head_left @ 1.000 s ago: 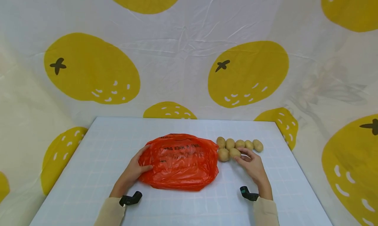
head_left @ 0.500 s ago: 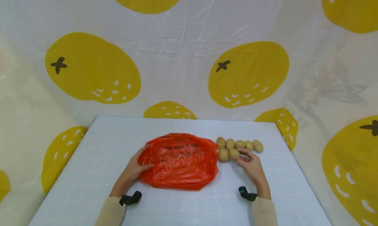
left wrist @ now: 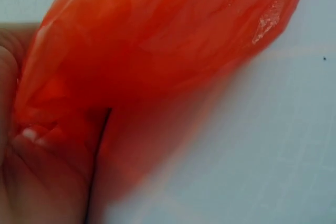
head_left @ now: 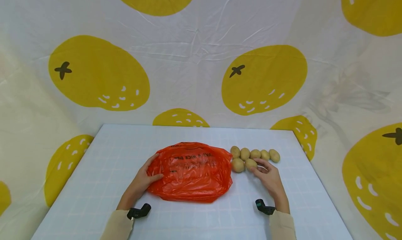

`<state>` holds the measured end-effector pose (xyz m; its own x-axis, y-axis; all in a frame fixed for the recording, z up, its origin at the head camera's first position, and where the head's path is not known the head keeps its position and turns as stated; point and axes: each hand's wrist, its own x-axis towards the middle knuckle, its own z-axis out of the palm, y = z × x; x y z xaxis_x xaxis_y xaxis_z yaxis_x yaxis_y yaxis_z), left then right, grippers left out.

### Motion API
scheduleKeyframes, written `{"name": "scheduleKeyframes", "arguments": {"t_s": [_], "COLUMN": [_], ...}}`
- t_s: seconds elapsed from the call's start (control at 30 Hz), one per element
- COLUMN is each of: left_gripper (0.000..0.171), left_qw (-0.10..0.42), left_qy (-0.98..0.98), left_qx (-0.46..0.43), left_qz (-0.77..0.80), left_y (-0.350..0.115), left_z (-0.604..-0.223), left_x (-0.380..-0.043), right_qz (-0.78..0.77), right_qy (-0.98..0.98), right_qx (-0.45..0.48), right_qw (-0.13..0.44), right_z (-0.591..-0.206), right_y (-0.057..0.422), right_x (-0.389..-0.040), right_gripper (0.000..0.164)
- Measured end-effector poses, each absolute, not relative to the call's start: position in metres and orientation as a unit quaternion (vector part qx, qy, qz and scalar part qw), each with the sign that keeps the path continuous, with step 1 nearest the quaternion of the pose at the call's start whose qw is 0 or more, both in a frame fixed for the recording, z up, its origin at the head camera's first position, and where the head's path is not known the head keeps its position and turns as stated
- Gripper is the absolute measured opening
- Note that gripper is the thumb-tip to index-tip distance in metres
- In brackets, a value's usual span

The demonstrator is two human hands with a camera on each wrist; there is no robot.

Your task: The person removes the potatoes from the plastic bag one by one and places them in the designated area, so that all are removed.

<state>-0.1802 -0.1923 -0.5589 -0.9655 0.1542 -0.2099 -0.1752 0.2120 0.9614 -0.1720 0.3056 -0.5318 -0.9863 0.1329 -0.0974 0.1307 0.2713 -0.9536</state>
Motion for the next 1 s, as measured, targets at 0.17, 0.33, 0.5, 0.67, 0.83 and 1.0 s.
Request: {"name": "scheduleKeyframes", "arguments": {"t_s": [0.17, 0.33, 0.5, 0.67, 0.83, 1.0], "left_gripper": [0.102, 0.113, 0.117, 0.119, 0.120, 0.120], "left_qw": [0.174, 0.201, 0.210, 0.213, 0.213, 0.207], "left_qy": [0.774, 0.798, 0.792, 0.787, 0.780, 0.776], "left_qx": [0.022, 0.061, 0.071, 0.067, 0.064, 0.063], "left_qz": [0.608, 0.564, 0.569, 0.575, 0.585, 0.592], "left_y": [-0.196, -0.200, -0.202, -0.200, -0.199, -0.198], "left_z": [-0.550, -0.544, -0.544, -0.545, -0.548, -0.550], "left_x": [-0.181, -0.183, -0.182, -0.184, -0.185, -0.185], "right_qz": [0.602, 0.605, 0.600, 0.576, 0.564, 0.564], "right_qy": [-0.794, -0.792, -0.796, -0.813, -0.822, -0.821], "right_qx": [-0.087, -0.084, -0.082, -0.085, -0.083, -0.089], "right_qw": [-0.011, -0.012, -0.012, -0.008, -0.001, -0.006], "right_z": [-0.533, -0.534, -0.538, -0.543, -0.545, -0.544], "right_y": [0.307, 0.307, 0.309, 0.310, 0.310, 0.311], "right_x": [-0.173, -0.173, -0.174, -0.175, -0.177, -0.178], "right_gripper": [0.054, 0.055, 0.054, 0.052, 0.052, 0.052]}}
